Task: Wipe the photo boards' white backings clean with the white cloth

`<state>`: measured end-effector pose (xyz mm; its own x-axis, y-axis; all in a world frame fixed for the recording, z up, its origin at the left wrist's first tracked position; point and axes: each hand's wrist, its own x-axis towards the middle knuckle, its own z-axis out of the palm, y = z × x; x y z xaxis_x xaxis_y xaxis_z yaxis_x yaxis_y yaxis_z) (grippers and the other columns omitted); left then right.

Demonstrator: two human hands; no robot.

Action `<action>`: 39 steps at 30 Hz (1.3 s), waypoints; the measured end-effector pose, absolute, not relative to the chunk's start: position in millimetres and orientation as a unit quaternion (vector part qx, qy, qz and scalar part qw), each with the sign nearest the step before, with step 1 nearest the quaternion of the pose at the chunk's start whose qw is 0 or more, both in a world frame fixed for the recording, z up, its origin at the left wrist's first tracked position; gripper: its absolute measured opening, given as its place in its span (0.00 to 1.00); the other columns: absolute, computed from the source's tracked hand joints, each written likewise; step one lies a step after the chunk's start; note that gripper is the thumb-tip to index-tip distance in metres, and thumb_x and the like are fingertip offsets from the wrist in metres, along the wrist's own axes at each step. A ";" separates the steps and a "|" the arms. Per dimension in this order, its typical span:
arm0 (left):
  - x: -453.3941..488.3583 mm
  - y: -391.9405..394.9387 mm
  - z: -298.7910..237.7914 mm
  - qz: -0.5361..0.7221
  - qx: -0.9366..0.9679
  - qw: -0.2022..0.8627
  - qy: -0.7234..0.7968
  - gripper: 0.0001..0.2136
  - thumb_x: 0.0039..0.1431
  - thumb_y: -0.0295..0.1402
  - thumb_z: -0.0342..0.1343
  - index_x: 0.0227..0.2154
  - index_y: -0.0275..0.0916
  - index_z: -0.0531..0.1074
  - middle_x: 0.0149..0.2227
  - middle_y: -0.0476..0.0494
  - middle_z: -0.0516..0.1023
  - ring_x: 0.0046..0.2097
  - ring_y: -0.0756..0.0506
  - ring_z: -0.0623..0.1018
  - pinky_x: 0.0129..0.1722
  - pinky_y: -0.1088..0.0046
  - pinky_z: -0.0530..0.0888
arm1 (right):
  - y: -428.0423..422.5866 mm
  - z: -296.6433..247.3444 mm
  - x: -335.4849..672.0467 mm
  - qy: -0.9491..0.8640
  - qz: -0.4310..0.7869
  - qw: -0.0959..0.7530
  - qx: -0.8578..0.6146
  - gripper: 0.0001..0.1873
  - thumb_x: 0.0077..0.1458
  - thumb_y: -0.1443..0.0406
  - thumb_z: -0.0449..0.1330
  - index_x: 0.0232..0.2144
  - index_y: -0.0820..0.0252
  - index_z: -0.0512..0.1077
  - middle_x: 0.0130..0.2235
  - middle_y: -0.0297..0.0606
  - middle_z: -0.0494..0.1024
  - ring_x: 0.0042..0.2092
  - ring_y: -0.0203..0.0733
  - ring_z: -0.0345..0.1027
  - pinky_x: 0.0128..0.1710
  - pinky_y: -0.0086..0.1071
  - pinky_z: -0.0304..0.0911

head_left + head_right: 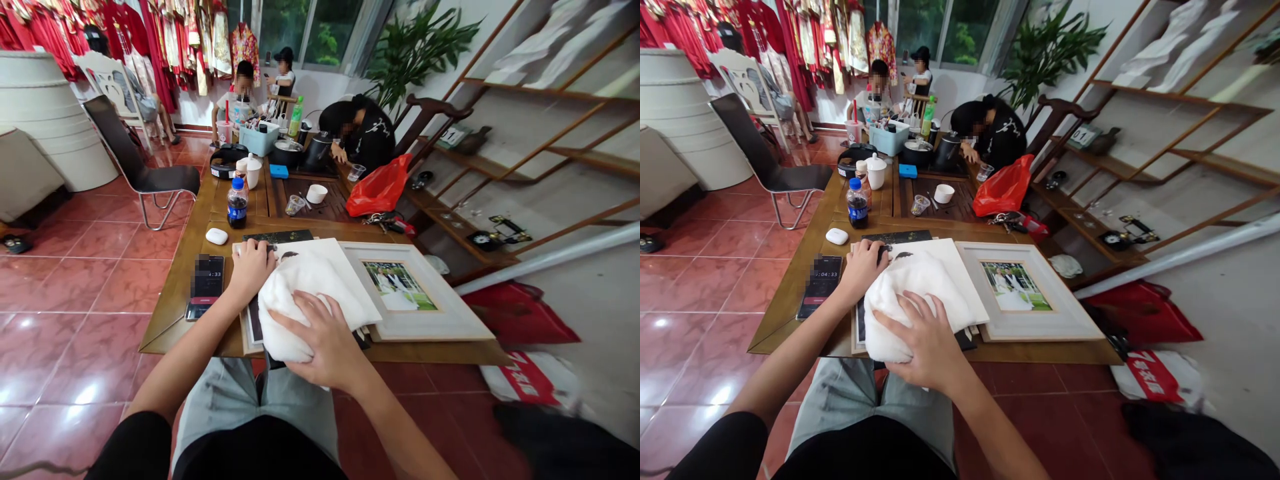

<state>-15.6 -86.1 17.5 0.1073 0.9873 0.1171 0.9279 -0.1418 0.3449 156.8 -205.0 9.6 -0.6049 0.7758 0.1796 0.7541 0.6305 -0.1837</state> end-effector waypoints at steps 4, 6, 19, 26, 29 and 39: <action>-14.9 -85.5 17.4 0.149 0.735 0.093 0.655 0.15 0.73 0.38 0.44 0.54 0.40 0.68 0.56 0.36 0.70 0.59 0.37 0.68 0.56 0.54 0.67 | -212.9 6.3 145.0 -0.908 0.067 0.121 -0.395 0.43 0.49 0.45 0.65 0.66 0.39 0.62 0.67 0.47 0.62 0.67 0.63 0.51 0.64 0.61 0.38; -15.1 -84.7 16.8 0.147 0.736 0.093 0.654 0.14 0.73 0.38 0.45 0.54 0.40 0.68 0.56 0.36 0.70 0.59 0.37 0.68 0.55 0.55 0.68 | -216.1 4.5 139.7 -0.910 0.070 0.125 -0.389 0.44 0.50 0.43 0.63 0.67 0.39 0.60 0.69 0.46 0.60 0.68 0.62 0.50 0.64 0.61 0.37; -17.3 -81.7 10.2 0.169 0.754 0.066 0.631 0.13 0.71 0.37 0.46 0.52 0.41 0.69 0.54 0.36 0.71 0.58 0.37 0.68 0.56 0.53 0.67 | -207.4 6.0 171.6 -0.875 0.015 0.133 -0.465 0.40 0.49 0.52 0.67 0.65 0.43 0.65 0.64 0.49 0.66 0.64 0.60 0.58 0.62 0.56 0.45; -17.7 -80.4 7.7 0.169 0.760 0.051 0.626 0.14 0.71 0.37 0.45 0.53 0.39 0.69 0.53 0.36 0.71 0.57 0.36 0.69 0.57 0.52 0.66 | -197.6 0.0 223.0 -0.835 -0.061 0.149 -0.527 0.33 0.55 0.55 0.61 0.63 0.49 0.68 0.59 0.51 0.68 0.59 0.60 0.62 0.56 0.54 0.55; -17.4 -80.8 8.3 0.171 0.757 0.057 0.629 0.13 0.71 0.37 0.46 0.52 0.40 0.69 0.53 0.36 0.71 0.58 0.37 0.69 0.58 0.52 0.66 | -195.0 -3.9 237.6 -0.814 -0.075 0.159 -0.554 0.30 0.58 0.55 0.58 0.62 0.50 0.68 0.58 0.50 0.69 0.59 0.61 0.62 0.54 0.53 0.57; -17.4 -80.8 7.9 0.167 0.756 0.052 0.630 0.14 0.71 0.37 0.45 0.53 0.39 0.69 0.52 0.35 0.71 0.58 0.36 0.69 0.58 0.52 0.66 | -195.4 -2.4 217.7 -0.815 -0.100 0.157 -0.548 0.31 0.58 0.54 0.59 0.63 0.49 0.68 0.58 0.50 0.69 0.58 0.60 0.61 0.56 0.54 0.54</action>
